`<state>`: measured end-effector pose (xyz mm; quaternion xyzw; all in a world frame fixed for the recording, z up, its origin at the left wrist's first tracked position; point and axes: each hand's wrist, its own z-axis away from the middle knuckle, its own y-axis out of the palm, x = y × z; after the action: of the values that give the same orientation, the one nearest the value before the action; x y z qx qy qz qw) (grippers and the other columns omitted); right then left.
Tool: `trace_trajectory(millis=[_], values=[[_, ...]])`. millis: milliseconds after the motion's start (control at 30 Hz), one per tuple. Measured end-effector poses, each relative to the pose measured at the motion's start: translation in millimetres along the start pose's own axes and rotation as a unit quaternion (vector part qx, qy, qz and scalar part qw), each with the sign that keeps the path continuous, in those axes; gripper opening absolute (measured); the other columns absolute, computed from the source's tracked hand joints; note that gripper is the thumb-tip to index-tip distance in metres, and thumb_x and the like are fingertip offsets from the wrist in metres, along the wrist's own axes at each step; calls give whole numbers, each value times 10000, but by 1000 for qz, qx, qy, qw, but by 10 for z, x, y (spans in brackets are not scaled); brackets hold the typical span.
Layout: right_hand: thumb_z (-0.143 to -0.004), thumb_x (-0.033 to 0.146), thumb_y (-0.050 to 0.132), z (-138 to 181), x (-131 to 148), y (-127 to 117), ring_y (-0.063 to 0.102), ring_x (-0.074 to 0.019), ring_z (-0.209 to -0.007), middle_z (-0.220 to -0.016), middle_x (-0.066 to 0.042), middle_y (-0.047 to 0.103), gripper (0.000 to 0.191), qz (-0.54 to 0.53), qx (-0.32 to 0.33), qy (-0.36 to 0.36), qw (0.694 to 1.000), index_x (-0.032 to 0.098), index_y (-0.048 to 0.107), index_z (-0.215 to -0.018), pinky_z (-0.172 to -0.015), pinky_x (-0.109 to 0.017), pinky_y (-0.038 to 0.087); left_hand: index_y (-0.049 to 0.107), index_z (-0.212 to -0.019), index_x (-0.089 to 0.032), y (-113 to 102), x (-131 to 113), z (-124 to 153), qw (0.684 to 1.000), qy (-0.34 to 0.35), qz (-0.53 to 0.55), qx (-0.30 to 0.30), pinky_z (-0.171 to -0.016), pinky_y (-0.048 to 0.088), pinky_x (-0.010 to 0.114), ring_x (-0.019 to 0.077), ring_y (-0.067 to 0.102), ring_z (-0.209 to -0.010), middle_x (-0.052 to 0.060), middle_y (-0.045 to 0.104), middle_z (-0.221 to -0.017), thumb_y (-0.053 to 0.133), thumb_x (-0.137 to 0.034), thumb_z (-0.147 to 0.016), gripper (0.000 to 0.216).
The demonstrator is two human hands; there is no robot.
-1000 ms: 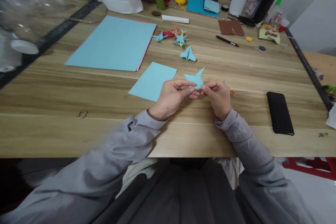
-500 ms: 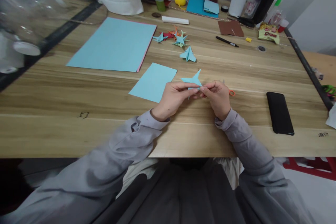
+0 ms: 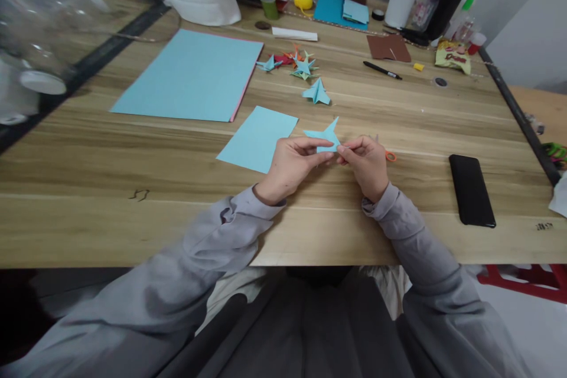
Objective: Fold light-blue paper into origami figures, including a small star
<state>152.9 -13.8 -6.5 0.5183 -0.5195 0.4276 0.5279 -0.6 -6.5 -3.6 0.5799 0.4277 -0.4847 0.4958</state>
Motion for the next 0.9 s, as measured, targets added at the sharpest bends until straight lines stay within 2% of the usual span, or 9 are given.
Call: trace_trajectory(millis=[100, 233, 400, 567, 700, 800, 900], values=[[-567, 421, 894, 4, 8, 3, 598, -103, -492, -538, 45, 643, 381, -5, -1, 8, 1000, 204, 597, -666, -503, -236, 483, 783, -851, -146, 5, 17, 2, 1000, -7, -4, -8, -624, 539, 284, 148, 662, -619, 48, 736, -702, 823, -250, -635, 243], [-591, 405, 885, 10, 0, 0, 601, -105, -501, -548, 40, 650, 359, 9, 6, -5, 1000, 201, 602, -677, -519, -244, 490, 782, -786, -148, 7, 20, 0, 999, 5, -19, -26, -586, 506, 257, 135, 647, -607, 52, 740, -702, 818, -234, -627, 185], [-595, 401, 889, 10, -6, -4, 615, -115, -520, -575, 29, 667, 359, -21, 24, 11, 999, 204, 600, -678, -516, -245, 484, 765, -749, -135, 10, 0, -7, 999, -24, 41, -11, -599, 520, 270, 139, 652, -585, 45, 725, -657, 832, -215, -598, 185], [-610, 470, 867, 2, 6, -1, 598, -106, -498, -545, 39, 643, 383, -54, 24, 31, 998, 197, 604, -663, -502, -234, 468, 747, -749, -109, 22, -29, 5, 994, -57, 91, -7, -614, 527, 273, 144, 671, -590, 51, 721, -641, 820, -174, -597, 181], [-683, 538, 802, 11, 20, 1, 617, -111, -538, -596, 16, 668, 390, -39, 49, 38, 997, 191, 622, -684, -534, -238, 485, 744, -744, -102, 24, -53, 9, 993, -57, 106, -13, -606, 518, 261, 142, 675, -594, 56, 727, -644, 822, -157, -579, 191], [-660, 539, 817, 22, 26, 1, 609, -111, -536, -592, 6, 672, 403, 1, 78, 49, 996, 186, 622, -658, -533, -236, 483, 744, -729, -106, 23, -59, 0, 993, -53, 103, -19, -586, 501, 248, 135, 668, -582, 50, 721, -623, 810, -146, -580, 168], [-654, 557, 814, 23, 25, 2, 591, -103, -525, -602, -4, 680, 425, 51, 83, 25, 995, 182, 616, -631, -527, -235, 478, 742, -730, -107, 23, -53, -10, 993, -61, 101, -19, -580, 496, 249, 133, 661, -573, 46, 716, -609, 793, -148, -593, 151]])
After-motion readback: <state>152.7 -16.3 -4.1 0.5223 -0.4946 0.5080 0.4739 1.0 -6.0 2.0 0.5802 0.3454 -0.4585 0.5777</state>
